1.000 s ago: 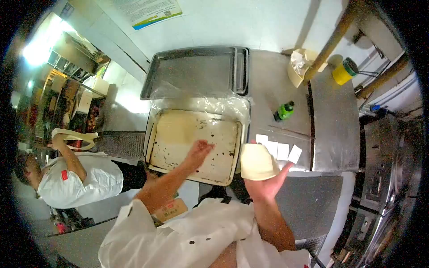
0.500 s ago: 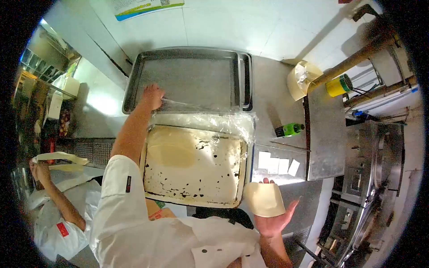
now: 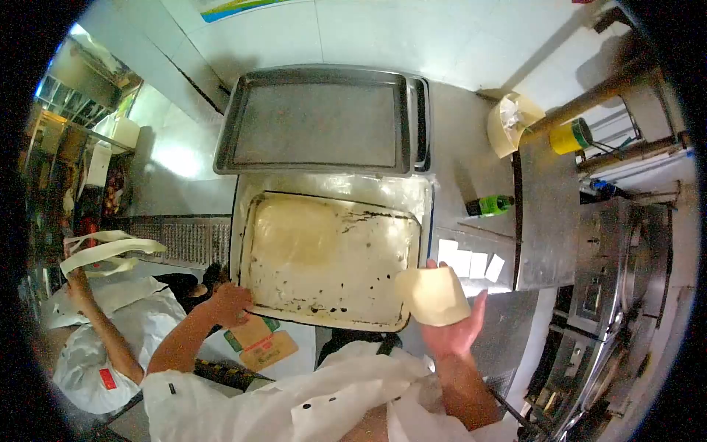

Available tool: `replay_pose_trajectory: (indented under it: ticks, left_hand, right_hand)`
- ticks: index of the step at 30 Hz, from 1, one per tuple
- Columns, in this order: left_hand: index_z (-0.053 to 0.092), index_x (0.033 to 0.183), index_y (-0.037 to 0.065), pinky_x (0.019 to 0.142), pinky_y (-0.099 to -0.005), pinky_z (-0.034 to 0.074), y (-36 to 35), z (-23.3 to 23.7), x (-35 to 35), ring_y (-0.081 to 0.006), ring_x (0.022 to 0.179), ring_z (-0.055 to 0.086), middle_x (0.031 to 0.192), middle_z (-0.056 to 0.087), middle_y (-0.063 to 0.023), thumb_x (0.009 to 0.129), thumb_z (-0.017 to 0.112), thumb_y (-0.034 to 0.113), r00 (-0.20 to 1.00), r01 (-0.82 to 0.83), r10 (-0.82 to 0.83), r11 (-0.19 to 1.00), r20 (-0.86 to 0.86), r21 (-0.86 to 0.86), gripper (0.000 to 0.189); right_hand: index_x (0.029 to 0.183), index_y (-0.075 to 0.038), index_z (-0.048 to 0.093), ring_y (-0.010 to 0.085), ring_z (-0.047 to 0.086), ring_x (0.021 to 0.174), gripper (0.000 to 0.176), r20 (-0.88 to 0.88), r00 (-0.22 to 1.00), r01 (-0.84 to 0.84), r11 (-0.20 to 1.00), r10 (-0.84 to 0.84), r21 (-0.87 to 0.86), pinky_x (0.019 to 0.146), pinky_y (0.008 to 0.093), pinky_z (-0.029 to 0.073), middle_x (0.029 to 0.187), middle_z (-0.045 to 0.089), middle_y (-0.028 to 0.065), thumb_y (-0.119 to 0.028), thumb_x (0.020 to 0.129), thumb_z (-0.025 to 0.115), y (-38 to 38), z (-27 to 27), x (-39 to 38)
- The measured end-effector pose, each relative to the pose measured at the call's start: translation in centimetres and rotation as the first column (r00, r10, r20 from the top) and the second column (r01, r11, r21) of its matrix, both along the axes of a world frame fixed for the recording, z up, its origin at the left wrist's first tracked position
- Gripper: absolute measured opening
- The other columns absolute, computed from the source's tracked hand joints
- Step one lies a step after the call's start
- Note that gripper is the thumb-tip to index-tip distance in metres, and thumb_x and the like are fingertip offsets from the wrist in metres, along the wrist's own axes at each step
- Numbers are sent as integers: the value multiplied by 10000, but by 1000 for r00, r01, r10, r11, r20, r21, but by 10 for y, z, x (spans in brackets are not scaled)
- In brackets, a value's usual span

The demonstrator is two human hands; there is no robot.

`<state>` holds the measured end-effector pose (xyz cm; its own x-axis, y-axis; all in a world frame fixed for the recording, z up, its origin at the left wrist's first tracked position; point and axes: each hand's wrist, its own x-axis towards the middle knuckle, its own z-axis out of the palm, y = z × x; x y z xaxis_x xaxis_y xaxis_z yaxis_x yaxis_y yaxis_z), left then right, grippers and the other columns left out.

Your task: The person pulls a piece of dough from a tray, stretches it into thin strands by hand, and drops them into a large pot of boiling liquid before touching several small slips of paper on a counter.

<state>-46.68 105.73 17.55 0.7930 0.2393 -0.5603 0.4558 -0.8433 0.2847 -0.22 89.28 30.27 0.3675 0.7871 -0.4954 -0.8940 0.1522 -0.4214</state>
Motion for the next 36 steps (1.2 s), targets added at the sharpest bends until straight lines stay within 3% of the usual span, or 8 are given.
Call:
replay_pose_trajectory:
  ticks: [4,8,10,14,21,27,33,36]
  left_hand:
    - [695,895,101,884,-469,447,1,24,73,-332,1026,590,1042,637,-132,819,651,454,714,-611,563,791,416,-22,363]
    - [687,922,90,876,-458,467,-12,-21,129,-335,1007,597,1004,631,-137,844,643,445,781,-520,507,851,365,-68,366]
    - [664,1026,83,885,-450,482,-13,-25,152,-329,1037,598,1055,625,-136,865,632,447,915,-152,100,983,-390,-103,400]
    - [636,1112,77,891,-424,490,-44,20,201,-327,1069,595,1159,613,-132,862,665,426,946,-304,302,953,-120,3,431]
    - [260,1515,113,1152,-447,278,-199,9,366,-257,1395,307,1535,322,-70,773,802,81,896,-131,420,-54,-142,-990,919]
    - [271,1500,57,1157,-466,255,-260,111,506,-316,1392,325,1524,335,-144,914,569,335,-470,346,871,29,-146,-938,715]
    - [298,1469,5,1165,-506,233,-278,179,503,-359,1388,338,1513,341,-190,1012,353,449,-626,357,779,264,-20,-896,639]
    - [334,1457,31,1160,-490,246,-306,190,509,-299,1376,365,1503,375,-129,1005,391,466,-773,237,634,282,-5,-930,629]
  right_hand:
    - [1425,-7,380,304,417,1345,827,-44,999,-5,1000,5,-4,1137,430,292,1456,435,177,-674,945,291,-4,10,2]
    - [1440,-21,366,315,407,1351,809,-24,998,-52,993,55,105,1140,448,284,1461,429,177,-660,947,307,-28,11,20]
    - [1450,-23,350,327,392,1364,825,14,998,-69,985,67,158,1141,471,282,1471,416,177,-666,935,337,-46,18,33]
    - [1456,-31,358,298,349,1398,852,101,978,-201,958,184,203,1160,466,245,1512,365,155,-692,920,317,-83,10,63]
    - [1487,20,265,273,310,1428,685,-48,893,-382,809,447,446,1178,396,217,1540,319,161,-412,969,384,-102,-11,97]
    - [1458,-20,344,243,380,1374,600,-348,726,-286,720,593,632,1156,386,268,1483,409,122,-396,1000,436,-91,3,124]
    - [1386,-25,425,288,476,1291,665,-401,636,-351,710,659,610,1131,438,310,1367,533,108,-540,965,404,-87,2,138]
    - [1409,-25,393,294,438,1324,699,456,671,-740,487,584,465,1148,433,281,1406,501,118,-568,971,357,-111,-23,128]
